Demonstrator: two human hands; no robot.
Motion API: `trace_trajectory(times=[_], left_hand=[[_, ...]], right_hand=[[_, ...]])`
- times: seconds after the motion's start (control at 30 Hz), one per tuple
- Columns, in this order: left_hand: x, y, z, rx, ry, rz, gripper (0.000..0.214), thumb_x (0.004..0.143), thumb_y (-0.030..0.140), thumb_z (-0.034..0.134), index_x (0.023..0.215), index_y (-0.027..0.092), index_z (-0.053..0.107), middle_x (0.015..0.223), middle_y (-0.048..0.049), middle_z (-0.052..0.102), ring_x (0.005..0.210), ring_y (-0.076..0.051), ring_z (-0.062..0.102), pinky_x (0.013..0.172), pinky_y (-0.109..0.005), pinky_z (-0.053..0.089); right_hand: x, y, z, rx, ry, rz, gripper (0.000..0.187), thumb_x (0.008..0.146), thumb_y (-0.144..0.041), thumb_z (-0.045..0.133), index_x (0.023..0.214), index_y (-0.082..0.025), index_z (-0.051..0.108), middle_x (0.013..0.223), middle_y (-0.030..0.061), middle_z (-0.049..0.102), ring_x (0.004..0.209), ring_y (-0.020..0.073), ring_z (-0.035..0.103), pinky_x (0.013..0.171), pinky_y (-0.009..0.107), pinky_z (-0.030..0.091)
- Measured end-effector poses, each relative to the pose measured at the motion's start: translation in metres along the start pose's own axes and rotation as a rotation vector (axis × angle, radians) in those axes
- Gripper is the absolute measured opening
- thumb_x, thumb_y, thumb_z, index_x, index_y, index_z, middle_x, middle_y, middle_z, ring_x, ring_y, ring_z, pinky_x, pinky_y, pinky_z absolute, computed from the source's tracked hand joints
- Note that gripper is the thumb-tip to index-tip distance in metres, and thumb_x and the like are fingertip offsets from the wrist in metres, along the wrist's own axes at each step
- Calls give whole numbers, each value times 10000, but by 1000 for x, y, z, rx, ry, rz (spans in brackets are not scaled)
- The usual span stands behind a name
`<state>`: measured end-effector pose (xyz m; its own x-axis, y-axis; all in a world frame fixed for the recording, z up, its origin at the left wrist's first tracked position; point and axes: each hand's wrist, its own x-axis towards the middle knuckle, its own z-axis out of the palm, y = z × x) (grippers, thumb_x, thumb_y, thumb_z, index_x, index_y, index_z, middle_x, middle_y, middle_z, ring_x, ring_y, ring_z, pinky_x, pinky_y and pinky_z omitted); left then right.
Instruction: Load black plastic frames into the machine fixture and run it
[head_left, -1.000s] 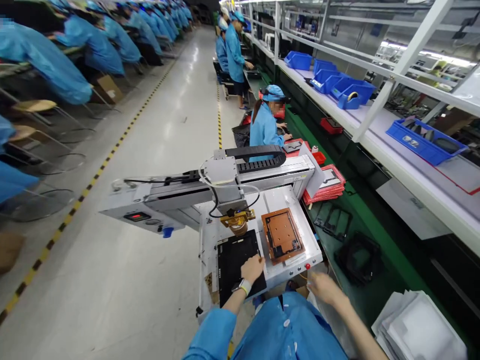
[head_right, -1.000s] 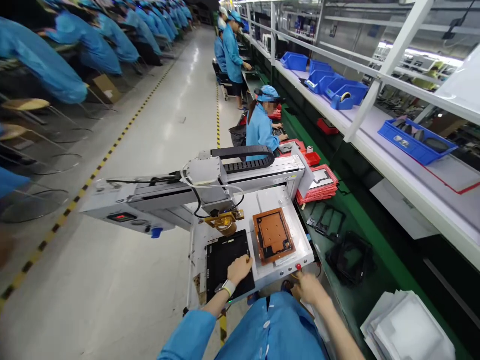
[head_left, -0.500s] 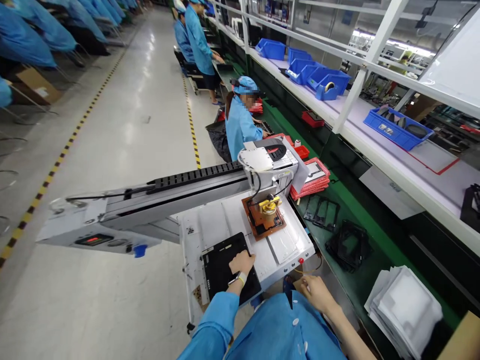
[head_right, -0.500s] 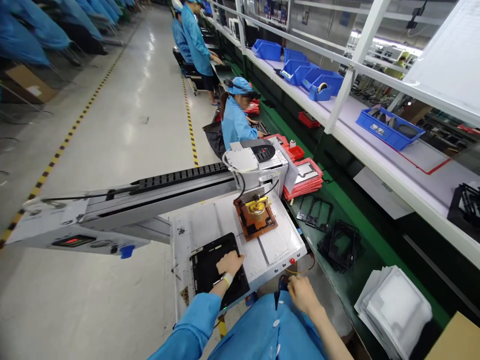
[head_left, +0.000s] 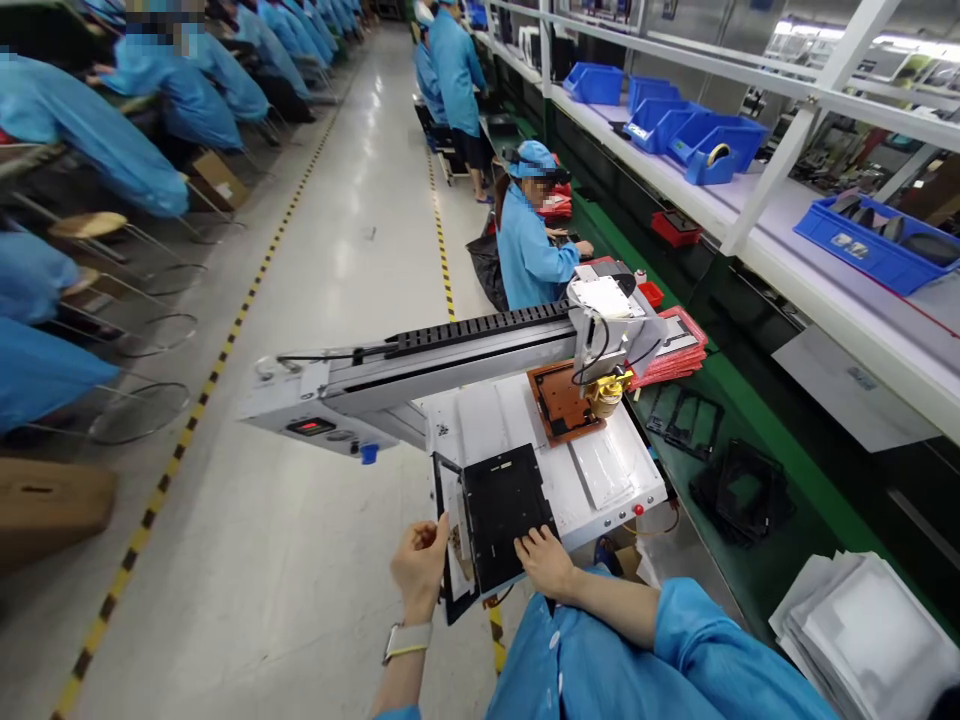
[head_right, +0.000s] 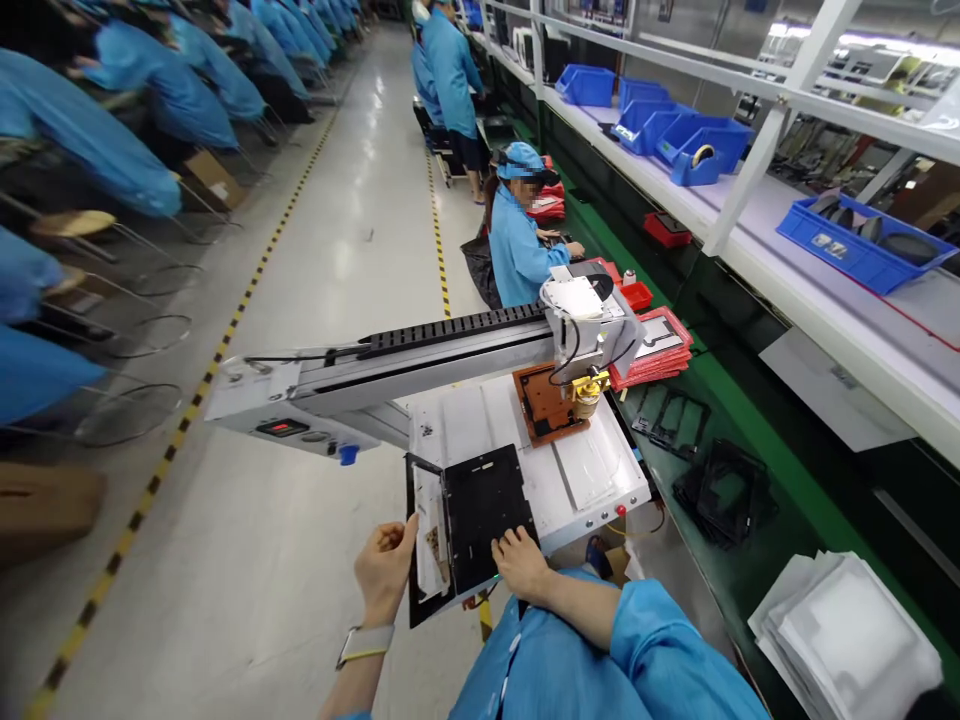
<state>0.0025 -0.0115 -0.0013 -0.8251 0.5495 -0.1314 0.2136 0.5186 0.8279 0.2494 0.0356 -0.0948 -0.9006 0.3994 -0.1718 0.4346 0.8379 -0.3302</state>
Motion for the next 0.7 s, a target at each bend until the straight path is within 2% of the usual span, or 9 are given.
trace_trajectory(times=[0.1,0.2,0.33,0.4,0.47,0.53,0.6,0.63,0.7], left_hand=[[6,-7,-20,-35,38,-72,587,699,797,687,793,223,610,693,8,612,671,-173,564,660,-316,490],[8,-8,-27,-44,30,-84,598,687,809,680,782,221,623,694,-4,631,685,-184,583,668,-328,507],[14,-13,-31,-61,21,-87,620,680,779,702,913,206,672,756,-18,689,717,-203,645,689,-334,539],[21,-18,-36,-62,37,-118,695,660,748,719,1083,196,696,851,-25,742,697,-197,662,666,-330,542],[28,-24,-42,-67,7,-174,749,663,726,692,1189,193,697,911,-35,775,637,-184,649,627,-328,531],[34,-26,-44,-89,-114,-224,748,682,735,627,1164,170,716,825,-34,759,564,-181,607,576,-329,499],[34,-24,-39,-77,-237,-235,741,718,769,554,1094,157,736,656,-5,668,509,-193,559,525,-327,450],[32,-22,-34,-45,-269,-223,735,750,782,517,1068,159,743,598,10,614,495,-201,548,512,-326,436],[25,-16,-22,85,-240,-170,710,830,781,441,1028,174,753,554,19,554,494,-215,556,510,-327,437]], right_hand=[[8,-1,7,-28,-44,-24,364,1043,-143,609,1358,10,706,1177,217,744,1178,343,607,1121,502,486],[18,3,6,-41,-68,-6,228,1044,-152,631,1193,-47,769,1127,191,740,1173,331,611,1125,490,486],[28,9,-13,-33,-115,-6,154,1059,-186,666,1024,-102,790,1084,159,731,1178,316,605,1133,472,471],[26,9,-35,2,-116,-19,126,1059,-214,715,1019,-123,793,1092,134,728,1160,304,601,1093,453,481],[18,8,-65,50,-51,-27,93,1062,-228,750,1032,-151,793,1103,104,725,1137,284,592,1038,426,484],[2,5,-101,82,86,-54,57,1076,-193,738,1057,-173,787,1101,81,717,1097,255,579,986,395,476],[-18,-3,-141,86,258,-109,99,1087,-127,694,1114,-179,774,1096,73,709,1050,230,566,935,372,466],[-28,-8,-161,85,342,-149,142,1087,-97,674,1162,-177,763,1095,72,707,1028,222,562,908,364,462],[-50,-20,-198,82,486,-229,226,1084,-60,638,1262,-164,731,1096,76,707,993,212,560,861,356,458]])
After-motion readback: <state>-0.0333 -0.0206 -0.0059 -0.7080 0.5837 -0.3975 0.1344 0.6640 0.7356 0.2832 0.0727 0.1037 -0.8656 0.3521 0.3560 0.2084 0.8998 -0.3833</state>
